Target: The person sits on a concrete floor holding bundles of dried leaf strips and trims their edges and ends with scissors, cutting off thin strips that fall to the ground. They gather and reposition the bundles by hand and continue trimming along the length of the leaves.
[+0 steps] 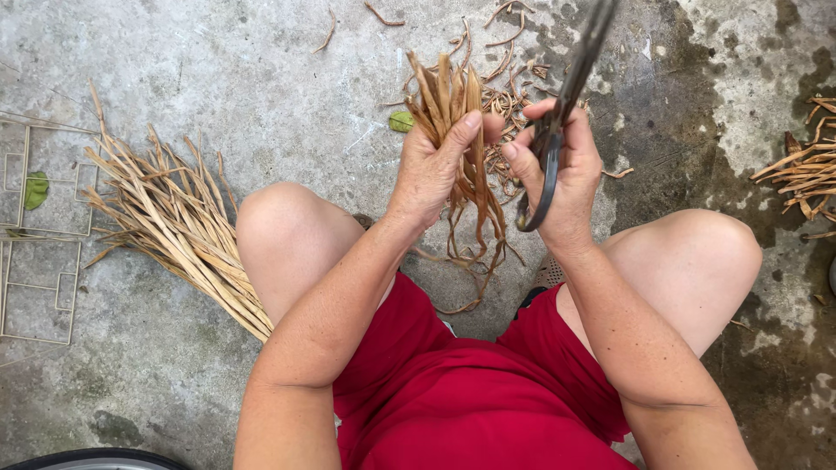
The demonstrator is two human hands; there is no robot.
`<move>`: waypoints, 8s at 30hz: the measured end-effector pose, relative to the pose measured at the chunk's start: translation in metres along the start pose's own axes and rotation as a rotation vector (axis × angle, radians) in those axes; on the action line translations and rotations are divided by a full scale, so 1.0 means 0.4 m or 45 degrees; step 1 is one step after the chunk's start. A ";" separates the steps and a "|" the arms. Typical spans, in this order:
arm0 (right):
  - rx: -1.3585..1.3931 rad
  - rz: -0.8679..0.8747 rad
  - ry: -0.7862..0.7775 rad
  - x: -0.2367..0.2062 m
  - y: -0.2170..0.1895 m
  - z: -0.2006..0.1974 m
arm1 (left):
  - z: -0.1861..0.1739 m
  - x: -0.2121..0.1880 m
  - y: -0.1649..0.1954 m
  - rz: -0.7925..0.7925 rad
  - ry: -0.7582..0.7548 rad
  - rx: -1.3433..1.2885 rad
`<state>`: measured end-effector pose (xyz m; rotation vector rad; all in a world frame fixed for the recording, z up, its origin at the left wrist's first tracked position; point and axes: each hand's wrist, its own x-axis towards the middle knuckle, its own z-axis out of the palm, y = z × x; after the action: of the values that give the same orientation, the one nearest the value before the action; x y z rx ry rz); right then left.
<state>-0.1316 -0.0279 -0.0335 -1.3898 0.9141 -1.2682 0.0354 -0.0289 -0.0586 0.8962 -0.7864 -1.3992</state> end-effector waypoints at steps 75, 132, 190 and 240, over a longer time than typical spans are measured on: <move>0.000 0.193 -0.081 0.015 0.000 0.001 | -0.029 0.009 0.009 0.087 0.066 0.134; 0.647 -0.230 0.585 0.043 0.088 -0.399 | -0.085 0.102 -0.069 0.333 0.471 1.222; -0.058 0.358 -0.259 -0.076 0.118 0.044 | 0.011 0.176 0.025 -0.048 0.055 -0.091; -0.668 -0.052 -0.137 -0.032 -0.015 -0.137 | -0.028 0.039 0.159 0.023 -0.667 0.957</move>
<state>-0.1881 -0.0241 -0.0334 -1.8699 1.2016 -1.0069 0.0759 -0.0458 -0.0087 1.0807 -1.7887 -1.3441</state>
